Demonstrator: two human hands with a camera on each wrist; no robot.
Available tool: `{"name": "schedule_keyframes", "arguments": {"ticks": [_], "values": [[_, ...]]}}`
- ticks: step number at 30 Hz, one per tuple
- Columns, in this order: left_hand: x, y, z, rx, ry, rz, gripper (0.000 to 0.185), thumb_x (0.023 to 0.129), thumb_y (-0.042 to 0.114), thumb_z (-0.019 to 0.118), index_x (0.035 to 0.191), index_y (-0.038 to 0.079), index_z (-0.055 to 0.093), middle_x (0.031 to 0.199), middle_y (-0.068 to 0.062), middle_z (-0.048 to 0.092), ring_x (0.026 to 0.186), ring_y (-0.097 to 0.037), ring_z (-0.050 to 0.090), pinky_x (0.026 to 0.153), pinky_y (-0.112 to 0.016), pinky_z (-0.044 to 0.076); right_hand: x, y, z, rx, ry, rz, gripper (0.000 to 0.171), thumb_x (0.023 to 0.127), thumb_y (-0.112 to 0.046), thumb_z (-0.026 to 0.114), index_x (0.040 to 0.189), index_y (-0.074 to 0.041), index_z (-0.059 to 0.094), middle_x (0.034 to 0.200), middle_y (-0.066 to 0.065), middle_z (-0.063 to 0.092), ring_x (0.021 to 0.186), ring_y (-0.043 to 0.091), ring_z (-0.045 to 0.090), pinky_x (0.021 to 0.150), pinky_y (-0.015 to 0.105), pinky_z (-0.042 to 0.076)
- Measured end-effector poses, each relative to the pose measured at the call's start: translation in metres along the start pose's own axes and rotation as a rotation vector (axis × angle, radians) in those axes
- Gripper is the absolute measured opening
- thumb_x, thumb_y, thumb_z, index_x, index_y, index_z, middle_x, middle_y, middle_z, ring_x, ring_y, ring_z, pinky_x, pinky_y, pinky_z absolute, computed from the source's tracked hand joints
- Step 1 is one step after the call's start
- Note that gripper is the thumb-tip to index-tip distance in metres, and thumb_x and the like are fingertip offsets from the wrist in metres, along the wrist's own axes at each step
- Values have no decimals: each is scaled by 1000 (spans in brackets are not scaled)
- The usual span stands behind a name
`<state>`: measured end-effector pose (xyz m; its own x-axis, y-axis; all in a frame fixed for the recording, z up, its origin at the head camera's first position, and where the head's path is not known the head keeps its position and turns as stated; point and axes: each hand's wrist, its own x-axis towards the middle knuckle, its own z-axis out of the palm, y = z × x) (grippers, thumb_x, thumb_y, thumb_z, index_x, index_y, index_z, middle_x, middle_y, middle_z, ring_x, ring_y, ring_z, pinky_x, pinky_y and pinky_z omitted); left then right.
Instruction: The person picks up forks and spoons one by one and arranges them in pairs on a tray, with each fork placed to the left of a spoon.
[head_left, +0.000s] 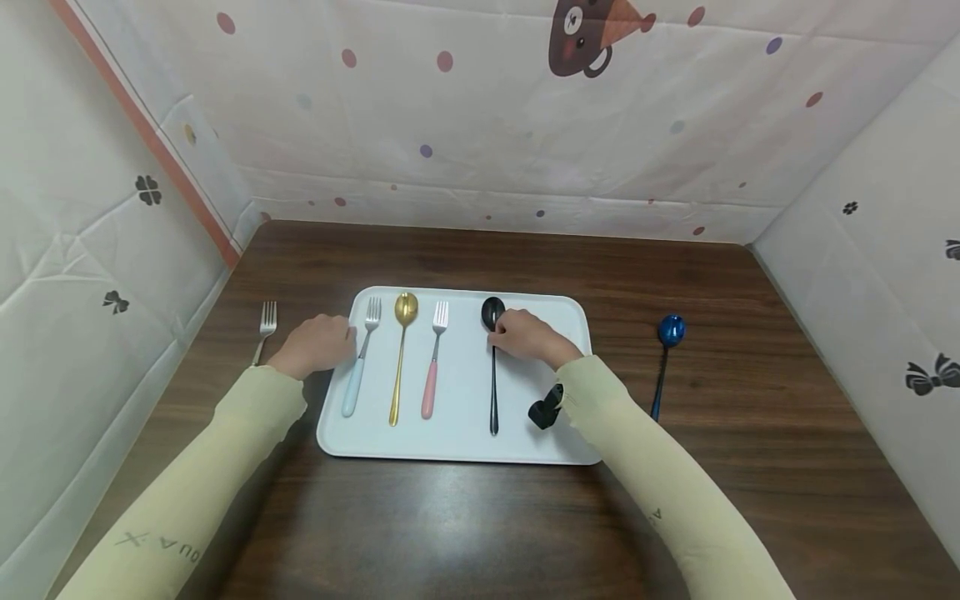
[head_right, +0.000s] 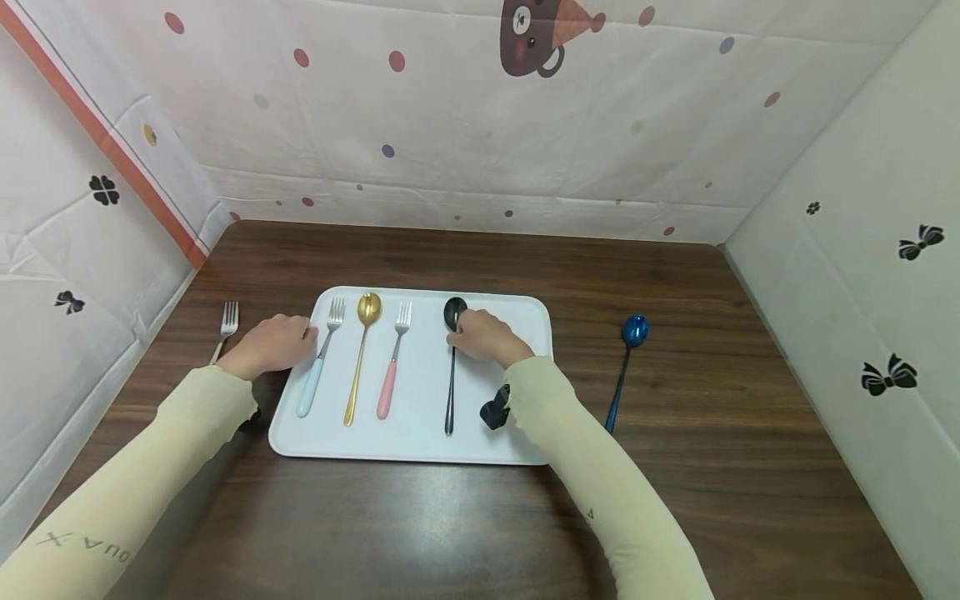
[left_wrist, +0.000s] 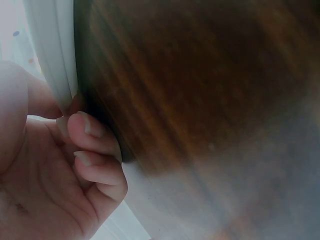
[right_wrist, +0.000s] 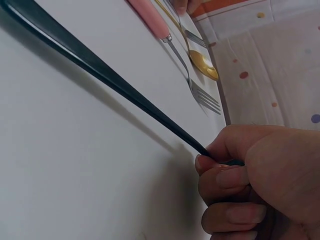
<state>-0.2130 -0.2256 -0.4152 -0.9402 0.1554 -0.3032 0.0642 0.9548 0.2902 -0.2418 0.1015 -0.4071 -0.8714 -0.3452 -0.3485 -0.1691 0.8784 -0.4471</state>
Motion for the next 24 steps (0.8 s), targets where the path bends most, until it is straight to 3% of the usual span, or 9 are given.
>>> {"name": "schedule_keyframes", "arguments": {"ticks": [14,24], "values": [[-1,-1,0,-10,2,14,39,101,26,33,104,-2,59,78,-12,59,66,-23,55,55,-31,41,5,-9,7,-2,-3,-18,37,95,-24,54,60,-15,50,56,-3,41,58,13,42,57,26,34],[-4,1,-2,-11,3,5,38,101,26,33,104,-2,58,78,-13,59,67,-23,55,56,-31,41,6,-12,9,-5,5,-11,32,95,-25,55,67,-13,60,60,-2,46,63,14,45,60,27,36]]}}
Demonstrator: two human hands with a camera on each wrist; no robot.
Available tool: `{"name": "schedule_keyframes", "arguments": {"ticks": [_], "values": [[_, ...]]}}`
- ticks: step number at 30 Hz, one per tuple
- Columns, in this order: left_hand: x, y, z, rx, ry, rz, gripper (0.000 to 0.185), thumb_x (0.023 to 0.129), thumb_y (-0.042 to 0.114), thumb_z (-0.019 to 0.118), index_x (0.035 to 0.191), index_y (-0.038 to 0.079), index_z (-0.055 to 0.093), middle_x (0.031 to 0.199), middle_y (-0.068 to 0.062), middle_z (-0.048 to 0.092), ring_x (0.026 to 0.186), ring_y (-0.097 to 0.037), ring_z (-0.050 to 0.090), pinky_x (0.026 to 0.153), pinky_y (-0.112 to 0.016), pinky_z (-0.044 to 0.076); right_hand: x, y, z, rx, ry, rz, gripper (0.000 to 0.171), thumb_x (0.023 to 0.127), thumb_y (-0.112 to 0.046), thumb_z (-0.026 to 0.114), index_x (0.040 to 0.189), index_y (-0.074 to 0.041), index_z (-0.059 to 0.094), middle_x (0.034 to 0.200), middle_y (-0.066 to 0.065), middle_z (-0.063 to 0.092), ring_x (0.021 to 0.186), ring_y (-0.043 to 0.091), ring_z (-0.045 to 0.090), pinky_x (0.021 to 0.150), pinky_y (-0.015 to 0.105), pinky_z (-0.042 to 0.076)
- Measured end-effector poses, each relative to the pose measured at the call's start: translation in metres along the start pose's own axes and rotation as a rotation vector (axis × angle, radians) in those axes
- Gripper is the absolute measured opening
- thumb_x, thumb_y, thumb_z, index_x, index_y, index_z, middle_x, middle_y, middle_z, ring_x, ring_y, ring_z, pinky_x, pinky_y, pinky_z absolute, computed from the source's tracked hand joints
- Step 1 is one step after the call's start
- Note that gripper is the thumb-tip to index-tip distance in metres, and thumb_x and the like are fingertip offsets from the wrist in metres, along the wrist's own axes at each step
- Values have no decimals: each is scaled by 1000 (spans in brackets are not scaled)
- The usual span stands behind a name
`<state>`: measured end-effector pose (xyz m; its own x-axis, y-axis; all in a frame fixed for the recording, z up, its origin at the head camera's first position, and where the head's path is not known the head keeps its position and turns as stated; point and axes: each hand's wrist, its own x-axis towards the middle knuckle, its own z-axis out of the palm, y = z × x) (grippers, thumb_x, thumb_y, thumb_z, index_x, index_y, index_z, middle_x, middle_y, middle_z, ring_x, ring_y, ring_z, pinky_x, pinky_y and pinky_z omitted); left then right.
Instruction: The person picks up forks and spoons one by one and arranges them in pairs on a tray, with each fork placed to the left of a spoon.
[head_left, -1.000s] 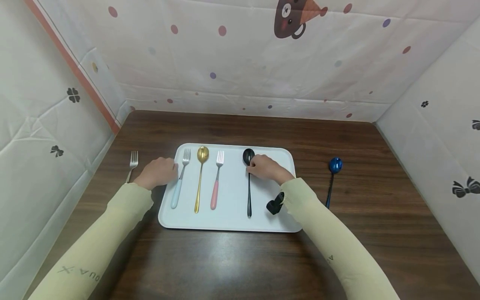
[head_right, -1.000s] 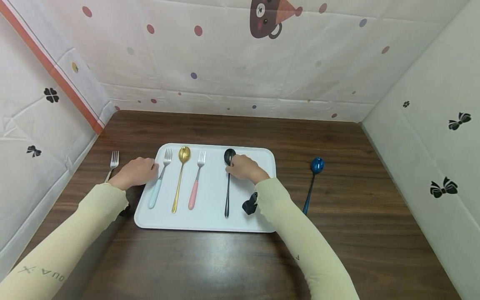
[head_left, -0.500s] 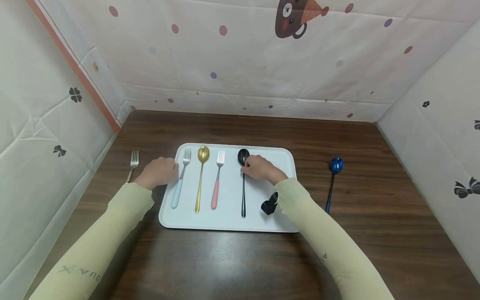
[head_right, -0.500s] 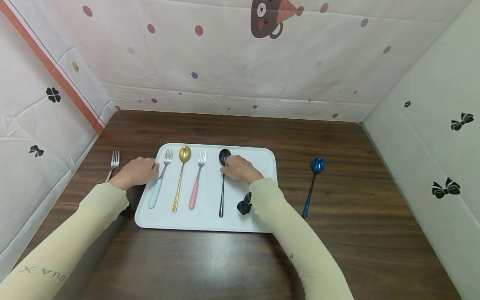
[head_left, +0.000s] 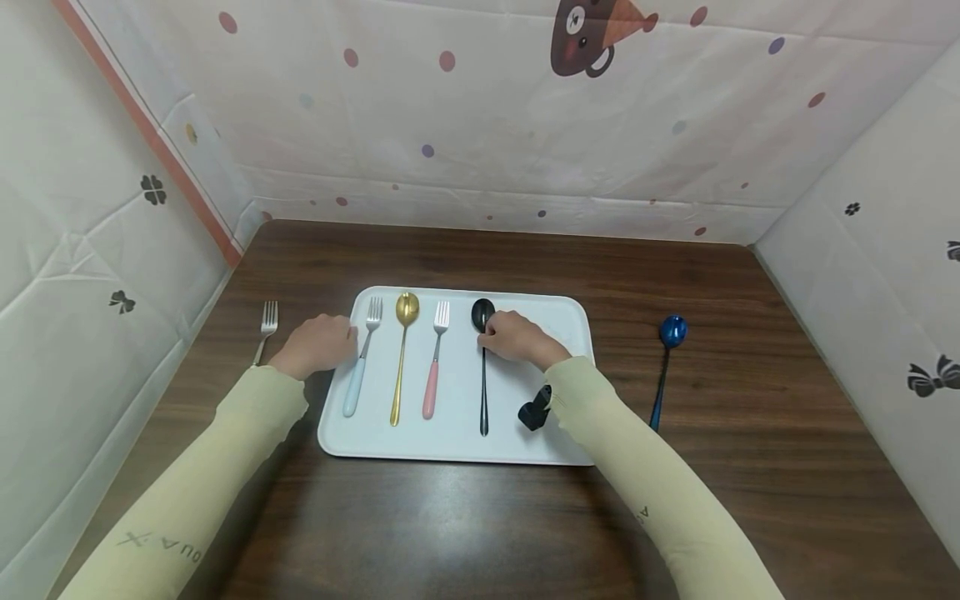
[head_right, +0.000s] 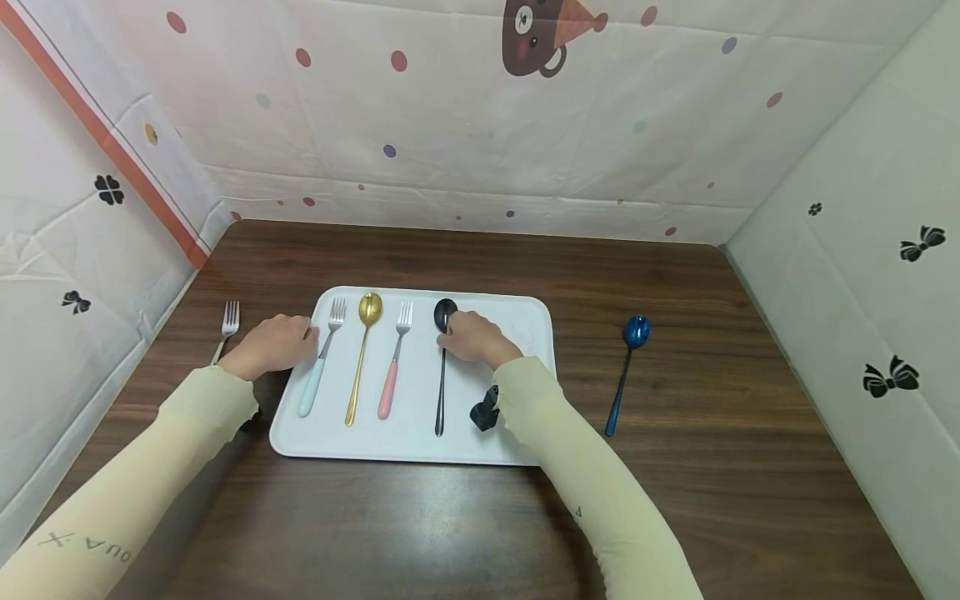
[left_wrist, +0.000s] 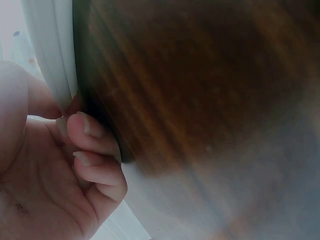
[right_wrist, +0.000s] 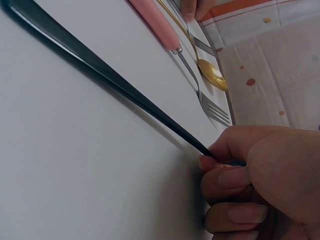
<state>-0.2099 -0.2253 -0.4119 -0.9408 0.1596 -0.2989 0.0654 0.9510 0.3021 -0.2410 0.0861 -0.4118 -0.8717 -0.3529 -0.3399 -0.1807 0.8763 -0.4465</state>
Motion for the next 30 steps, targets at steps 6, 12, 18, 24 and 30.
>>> {"name": "schedule_keyframes", "arguments": {"ticks": [6,12,18,24,30], "values": [[0,1,0,6,0,-5,39,101,26,33,105,-3,58,78,-13,58,67,-23,55,56,-31,40,0,1,1,-1,11,-4,32,95,-25,56,66,-13,60,60,-2,47,63,14,46,60,27,36],[1,0,1,8,4,-9,39,101,27,33,105,-3,58,78,-13,58,67,-23,55,56,-31,41,0,2,2,-3,19,-7,31,96,-26,56,69,-13,61,61,-2,48,63,14,47,60,27,37],[1,0,2,10,0,-16,39,101,27,32,104,-3,58,77,-12,58,67,-23,55,56,-31,41,-1,1,2,19,22,-7,31,95,-26,56,68,-13,61,60,-1,47,63,15,46,60,27,36],[0,1,1,9,-3,-18,39,101,27,33,105,-3,58,78,-13,58,67,-23,55,56,-31,41,-3,0,1,29,21,-7,31,96,-25,56,67,-13,59,60,-1,46,63,15,46,61,27,36],[0,1,0,8,0,-14,39,101,26,33,106,-3,58,78,-13,58,67,-23,56,56,-31,41,-4,0,0,42,24,-6,33,96,-25,55,65,-14,54,59,-2,44,61,14,44,60,27,36]]}}
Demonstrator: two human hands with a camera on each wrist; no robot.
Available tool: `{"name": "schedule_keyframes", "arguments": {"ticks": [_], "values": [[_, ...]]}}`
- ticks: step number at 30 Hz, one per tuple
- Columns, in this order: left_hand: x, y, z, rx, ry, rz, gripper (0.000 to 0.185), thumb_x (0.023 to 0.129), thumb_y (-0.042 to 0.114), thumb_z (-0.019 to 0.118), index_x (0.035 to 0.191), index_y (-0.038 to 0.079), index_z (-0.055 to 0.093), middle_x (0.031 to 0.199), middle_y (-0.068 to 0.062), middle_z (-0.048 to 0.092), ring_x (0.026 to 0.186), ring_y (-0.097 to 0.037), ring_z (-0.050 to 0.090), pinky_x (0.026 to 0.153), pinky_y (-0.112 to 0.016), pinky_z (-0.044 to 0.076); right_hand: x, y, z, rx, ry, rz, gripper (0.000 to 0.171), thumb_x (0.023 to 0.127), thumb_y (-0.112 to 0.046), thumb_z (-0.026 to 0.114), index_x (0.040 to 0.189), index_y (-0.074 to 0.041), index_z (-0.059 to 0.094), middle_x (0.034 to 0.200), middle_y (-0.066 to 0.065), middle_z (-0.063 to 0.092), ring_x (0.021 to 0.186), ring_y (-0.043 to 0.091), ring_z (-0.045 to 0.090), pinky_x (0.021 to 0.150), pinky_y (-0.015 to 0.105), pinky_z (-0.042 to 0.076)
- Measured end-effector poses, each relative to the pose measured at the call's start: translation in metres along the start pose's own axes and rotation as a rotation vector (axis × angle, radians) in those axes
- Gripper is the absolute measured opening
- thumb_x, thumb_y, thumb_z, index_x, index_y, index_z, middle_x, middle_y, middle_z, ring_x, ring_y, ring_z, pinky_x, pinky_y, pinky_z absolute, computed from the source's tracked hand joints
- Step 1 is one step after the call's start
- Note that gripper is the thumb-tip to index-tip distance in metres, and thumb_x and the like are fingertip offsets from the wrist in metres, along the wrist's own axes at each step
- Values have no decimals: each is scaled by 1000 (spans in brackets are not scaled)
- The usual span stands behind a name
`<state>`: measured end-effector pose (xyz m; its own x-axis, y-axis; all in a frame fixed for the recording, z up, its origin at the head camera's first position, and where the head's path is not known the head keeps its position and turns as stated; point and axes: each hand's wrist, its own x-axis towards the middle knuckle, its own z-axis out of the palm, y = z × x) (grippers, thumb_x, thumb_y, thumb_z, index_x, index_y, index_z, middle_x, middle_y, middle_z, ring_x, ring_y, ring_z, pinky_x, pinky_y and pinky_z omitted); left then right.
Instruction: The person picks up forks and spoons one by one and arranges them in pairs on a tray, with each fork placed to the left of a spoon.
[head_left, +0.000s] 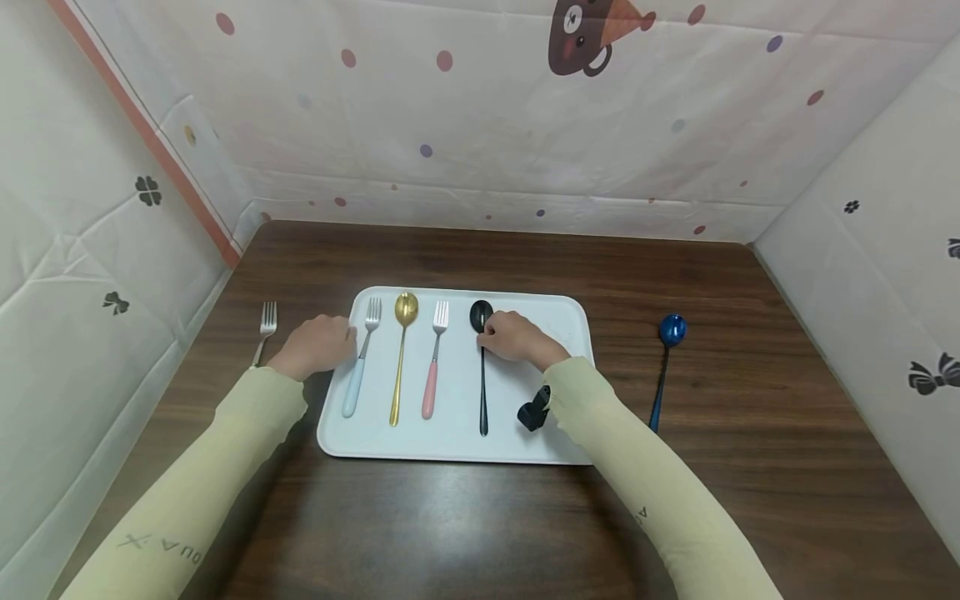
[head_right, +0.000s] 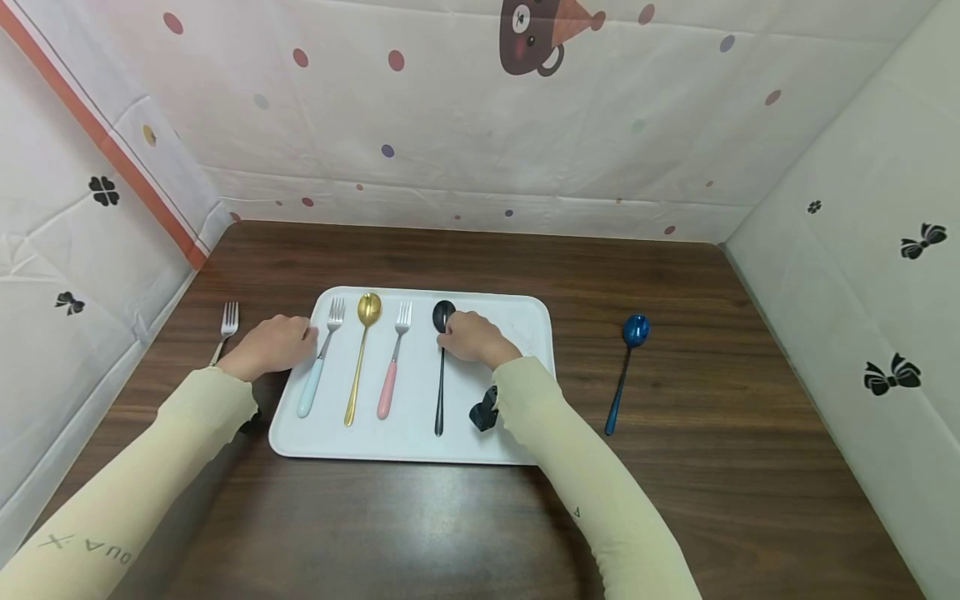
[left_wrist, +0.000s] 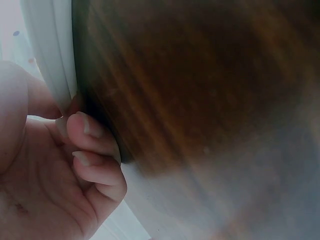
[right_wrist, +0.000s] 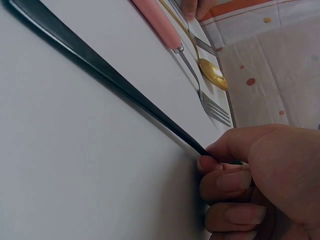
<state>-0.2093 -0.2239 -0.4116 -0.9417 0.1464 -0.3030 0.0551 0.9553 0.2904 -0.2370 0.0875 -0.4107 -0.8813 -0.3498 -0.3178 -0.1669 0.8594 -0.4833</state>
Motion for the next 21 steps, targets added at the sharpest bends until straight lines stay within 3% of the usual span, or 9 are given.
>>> {"name": "schedule_keyframes", "arguments": {"ticks": [16,21], "values": [[0,0,0,3,1,3,40,101,27,33,106,-4,57,79,-13,59,67,-23,56,56,-31,41,-3,8,-6,21,20,8,36,97,-23,50,62,-15,45,59,-2,42,61,14,43,60,27,36],[0,-1,0,-1,5,7,40,101,27,33,107,-4,57,81,-14,60,68,-24,57,57,-31,42,-9,12,-13,12,17,19,31,97,-23,49,68,-13,51,63,-1,44,64,15,44,61,28,36]]}}
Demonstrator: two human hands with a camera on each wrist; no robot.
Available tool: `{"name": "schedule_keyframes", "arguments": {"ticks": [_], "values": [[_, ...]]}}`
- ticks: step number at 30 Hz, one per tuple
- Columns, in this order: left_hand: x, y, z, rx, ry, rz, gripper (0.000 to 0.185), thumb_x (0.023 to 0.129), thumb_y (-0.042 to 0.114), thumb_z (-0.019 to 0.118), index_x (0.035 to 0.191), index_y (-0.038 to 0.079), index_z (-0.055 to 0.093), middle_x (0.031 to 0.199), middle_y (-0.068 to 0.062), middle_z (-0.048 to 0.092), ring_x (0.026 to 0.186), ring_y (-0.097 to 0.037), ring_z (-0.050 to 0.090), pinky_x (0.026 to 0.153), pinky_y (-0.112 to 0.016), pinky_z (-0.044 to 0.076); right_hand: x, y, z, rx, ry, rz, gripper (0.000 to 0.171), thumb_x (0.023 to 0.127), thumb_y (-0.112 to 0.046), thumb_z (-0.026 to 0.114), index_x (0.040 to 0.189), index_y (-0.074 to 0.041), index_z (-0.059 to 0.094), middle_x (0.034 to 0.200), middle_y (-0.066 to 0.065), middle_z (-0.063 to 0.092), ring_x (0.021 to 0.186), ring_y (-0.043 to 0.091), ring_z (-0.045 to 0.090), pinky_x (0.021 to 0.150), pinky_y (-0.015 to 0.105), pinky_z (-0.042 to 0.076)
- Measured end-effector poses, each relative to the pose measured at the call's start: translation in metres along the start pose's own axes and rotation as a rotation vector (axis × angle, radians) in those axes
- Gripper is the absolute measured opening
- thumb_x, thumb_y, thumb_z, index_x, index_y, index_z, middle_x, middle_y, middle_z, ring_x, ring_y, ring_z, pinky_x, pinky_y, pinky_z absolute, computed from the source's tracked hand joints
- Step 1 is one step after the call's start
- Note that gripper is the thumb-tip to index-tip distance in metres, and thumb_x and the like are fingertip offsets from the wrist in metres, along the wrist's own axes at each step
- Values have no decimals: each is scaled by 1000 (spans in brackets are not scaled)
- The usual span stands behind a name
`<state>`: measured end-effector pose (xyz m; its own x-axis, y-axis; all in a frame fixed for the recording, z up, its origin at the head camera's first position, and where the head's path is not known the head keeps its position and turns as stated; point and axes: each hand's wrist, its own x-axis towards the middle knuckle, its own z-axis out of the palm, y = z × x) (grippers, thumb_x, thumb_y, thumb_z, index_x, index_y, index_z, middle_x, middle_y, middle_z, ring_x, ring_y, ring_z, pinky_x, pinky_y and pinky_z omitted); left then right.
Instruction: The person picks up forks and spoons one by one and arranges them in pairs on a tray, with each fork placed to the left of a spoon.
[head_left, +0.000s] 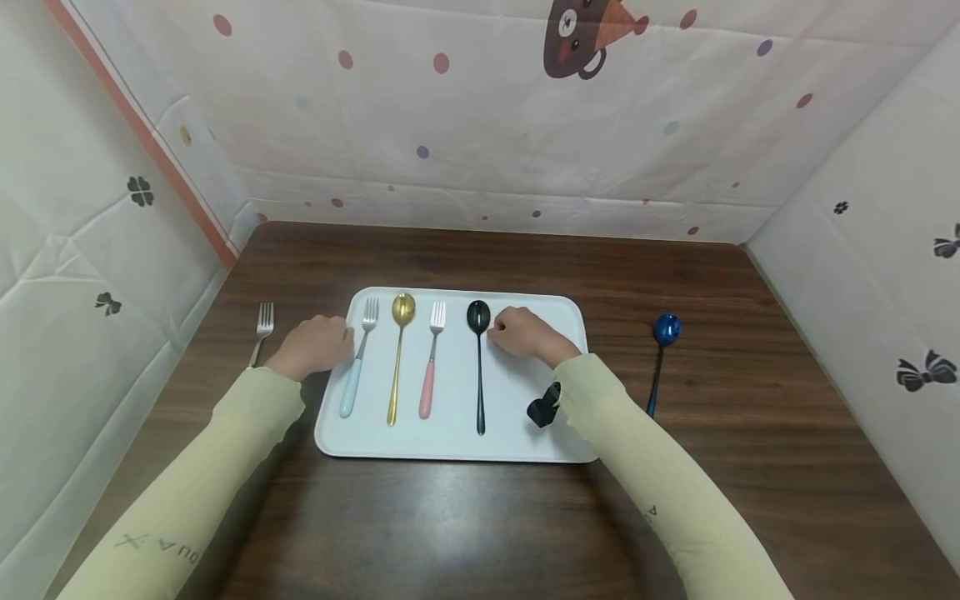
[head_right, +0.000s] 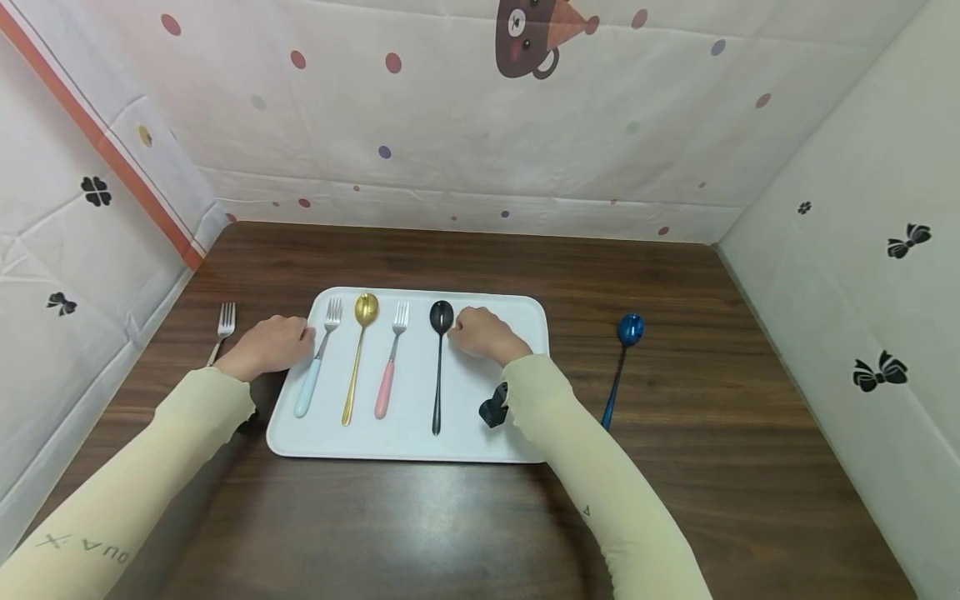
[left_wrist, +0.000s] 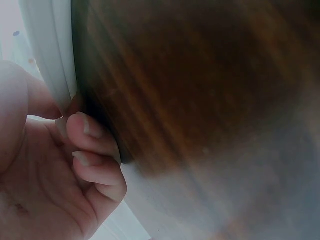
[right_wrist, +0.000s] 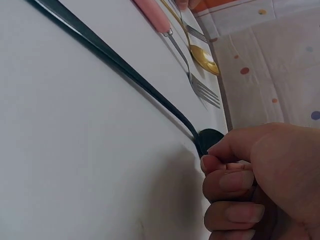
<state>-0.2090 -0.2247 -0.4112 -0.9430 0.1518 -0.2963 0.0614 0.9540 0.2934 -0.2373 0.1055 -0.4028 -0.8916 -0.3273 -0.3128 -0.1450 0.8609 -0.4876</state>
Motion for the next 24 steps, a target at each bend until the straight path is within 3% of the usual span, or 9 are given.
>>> {"name": "schedule_keyframes", "arguments": {"ticks": [11,24], "values": [[-1,0,0,10,17,15,39,100,26,34,104,-4,58,80,-14,60,68,-24,57,56,-31,42,-6,20,-14,-13,17,17,28,98,-21,48,81,-6,64,71,2,50,71,17,47,65,28,38],[0,0,0,6,6,8,38,101,27,34,105,-3,58,80,-13,60,68,-23,57,56,-31,42,-16,50,-28,-37,49,56,26,98,-21,48,81,-6,61,72,3,48,67,17,45,62,28,37]]}}
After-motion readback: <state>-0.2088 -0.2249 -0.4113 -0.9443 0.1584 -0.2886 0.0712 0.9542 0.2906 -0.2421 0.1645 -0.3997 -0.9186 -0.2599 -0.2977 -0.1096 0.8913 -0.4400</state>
